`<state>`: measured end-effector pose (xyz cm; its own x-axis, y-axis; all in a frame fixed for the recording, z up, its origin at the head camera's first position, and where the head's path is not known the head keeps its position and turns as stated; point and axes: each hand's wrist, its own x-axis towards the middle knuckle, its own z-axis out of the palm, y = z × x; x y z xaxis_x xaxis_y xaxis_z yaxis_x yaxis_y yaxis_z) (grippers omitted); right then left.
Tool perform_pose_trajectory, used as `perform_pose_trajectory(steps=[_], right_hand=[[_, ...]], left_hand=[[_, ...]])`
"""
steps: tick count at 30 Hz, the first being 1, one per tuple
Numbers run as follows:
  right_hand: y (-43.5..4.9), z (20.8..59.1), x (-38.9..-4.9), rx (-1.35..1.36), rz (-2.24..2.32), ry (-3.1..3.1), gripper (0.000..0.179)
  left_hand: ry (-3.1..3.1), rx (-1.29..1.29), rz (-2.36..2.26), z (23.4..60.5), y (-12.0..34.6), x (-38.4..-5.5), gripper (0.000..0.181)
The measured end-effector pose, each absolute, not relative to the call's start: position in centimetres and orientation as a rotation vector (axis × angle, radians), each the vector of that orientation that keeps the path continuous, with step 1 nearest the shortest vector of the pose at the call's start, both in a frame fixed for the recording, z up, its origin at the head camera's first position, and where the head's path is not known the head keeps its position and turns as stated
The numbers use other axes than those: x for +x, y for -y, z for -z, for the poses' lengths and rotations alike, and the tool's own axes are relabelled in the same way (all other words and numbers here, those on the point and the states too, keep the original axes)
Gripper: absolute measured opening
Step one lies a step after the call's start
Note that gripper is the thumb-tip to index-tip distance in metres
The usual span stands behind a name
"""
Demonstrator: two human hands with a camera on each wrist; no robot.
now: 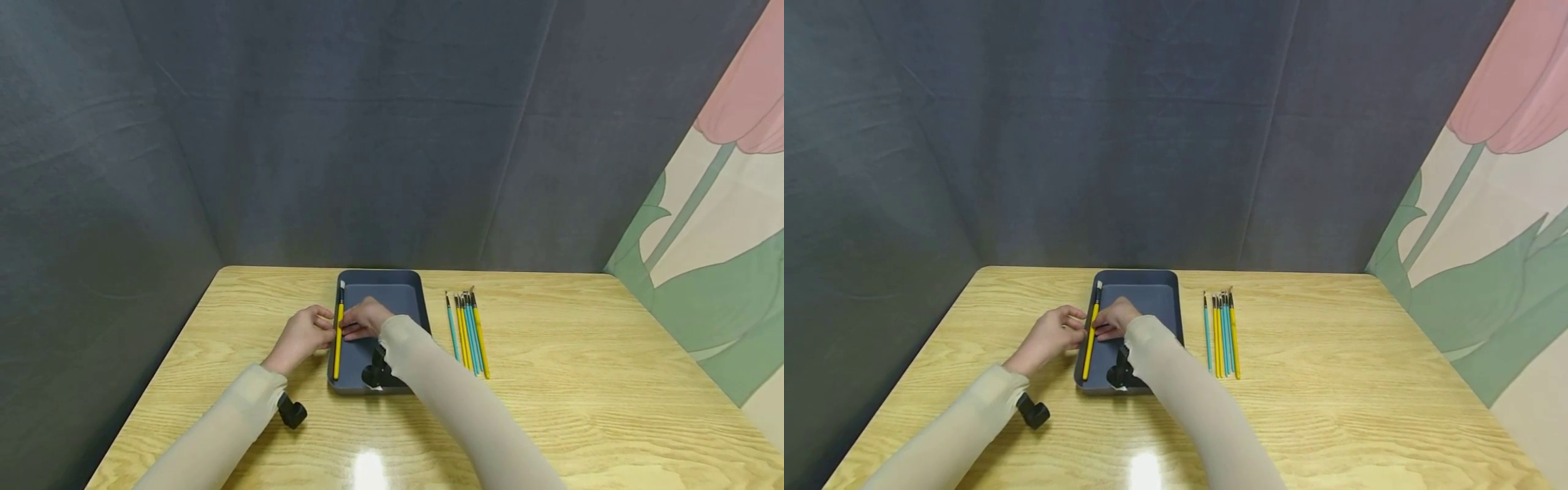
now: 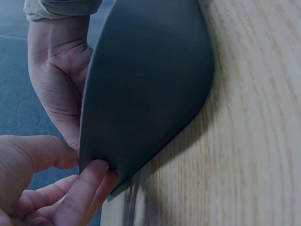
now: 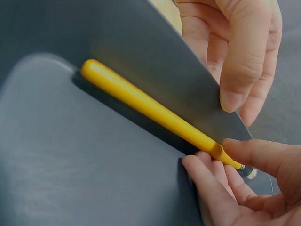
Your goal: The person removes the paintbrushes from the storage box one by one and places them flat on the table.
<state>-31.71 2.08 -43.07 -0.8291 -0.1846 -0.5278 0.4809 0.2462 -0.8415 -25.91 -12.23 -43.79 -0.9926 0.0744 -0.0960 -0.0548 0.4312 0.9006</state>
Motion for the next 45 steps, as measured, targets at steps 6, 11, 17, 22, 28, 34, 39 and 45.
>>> perform_pose_trajectory(steps=[6,11,17,22,28,34,39,45], right_hand=[[-1.9,43.2,-31.6,0.258,1.645,-1.980,0.019],[-1.9,43.2,-31.6,0.244,1.653,-1.974,0.021],[-2.2,42.9,-31.5,0.246,1.669,-1.944,0.027],[-2.9,42.8,-31.6,0.240,1.684,-1.922,0.030],[-4.1,42.2,-31.6,0.255,1.715,-1.906,0.031],[-5.2,40.6,-31.0,0.208,1.707,-1.900,0.037],[-6.4,39.2,-30.4,0.176,1.701,-1.904,0.039],[-8.5,37.7,-29.3,0.080,1.731,-1.897,0.039]], left_hand=[[-2.551,0.014,-1.615,44.0,12.2,-26.0,0.033],[-2.545,0.015,-1.624,44.0,12.2,-26.0,0.033],[-2.543,0.019,-1.633,44.1,12.2,-26.0,0.033],[-2.557,0.018,-1.633,44.1,12.1,-26.0,0.034],[-2.577,0.008,-1.613,44.1,12.1,-26.1,0.034],[-2.588,0.002,-1.605,44.1,12.2,-26.1,0.034],[-2.582,-0.011,-1.612,44.1,12.3,-26.1,0.034],[-2.560,0.002,-1.649,44.1,12.2,-26.0,0.034]])
